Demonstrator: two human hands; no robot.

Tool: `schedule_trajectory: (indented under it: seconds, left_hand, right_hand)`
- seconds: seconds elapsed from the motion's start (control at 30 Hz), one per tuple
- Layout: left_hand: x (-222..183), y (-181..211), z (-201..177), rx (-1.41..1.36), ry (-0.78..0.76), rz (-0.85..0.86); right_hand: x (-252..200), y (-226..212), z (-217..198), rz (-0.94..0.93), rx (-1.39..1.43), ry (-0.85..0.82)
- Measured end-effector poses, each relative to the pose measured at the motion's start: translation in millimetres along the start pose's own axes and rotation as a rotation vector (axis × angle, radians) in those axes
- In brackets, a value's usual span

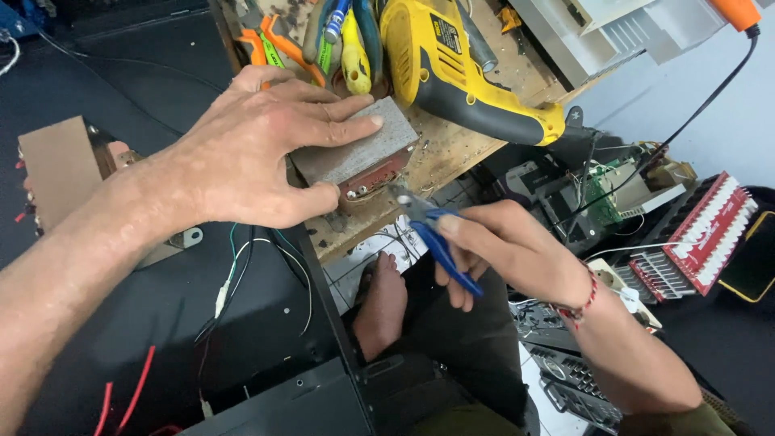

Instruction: Disassembling a transformer by cutting wires with pliers and using a hammer to separate components.

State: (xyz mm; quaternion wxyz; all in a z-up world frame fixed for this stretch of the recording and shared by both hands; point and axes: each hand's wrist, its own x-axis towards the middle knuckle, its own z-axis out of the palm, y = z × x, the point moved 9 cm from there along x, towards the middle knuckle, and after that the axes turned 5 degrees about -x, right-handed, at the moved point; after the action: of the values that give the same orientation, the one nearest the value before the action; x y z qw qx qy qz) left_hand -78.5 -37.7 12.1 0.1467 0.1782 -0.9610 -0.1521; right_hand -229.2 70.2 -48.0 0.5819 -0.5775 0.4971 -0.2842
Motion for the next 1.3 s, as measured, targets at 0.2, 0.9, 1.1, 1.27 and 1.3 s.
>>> schedule_trajectory:
  seconds: [0.2, 0.9, 1.1, 1.27, 1.3]
  left_hand:
    - [0, -3, 3, 0.012, -0.022, -0.019]
    - [1, -4, 4, 0.017, -0.023, -0.037]
    - [1, -5, 3, 0.008, -0.025, -0.061]
    - [0, -1, 1, 0.009, -0.001, -0.007]
    - [1, -2, 1, 0.011, -0.017, -0.016]
  right_hand:
    - [9, 10, 21, 0.111, 0.522, -0.107]
    - [8, -28, -7, 0.319, 0.161, -0.431]
    - [27, -31, -26, 0.557, -0.038, -0.428]
    - [35, -49, -30, 0.637, -0.312, -0.373]
    - [36, -61, -32, 0.633, -0.498, -0.336]
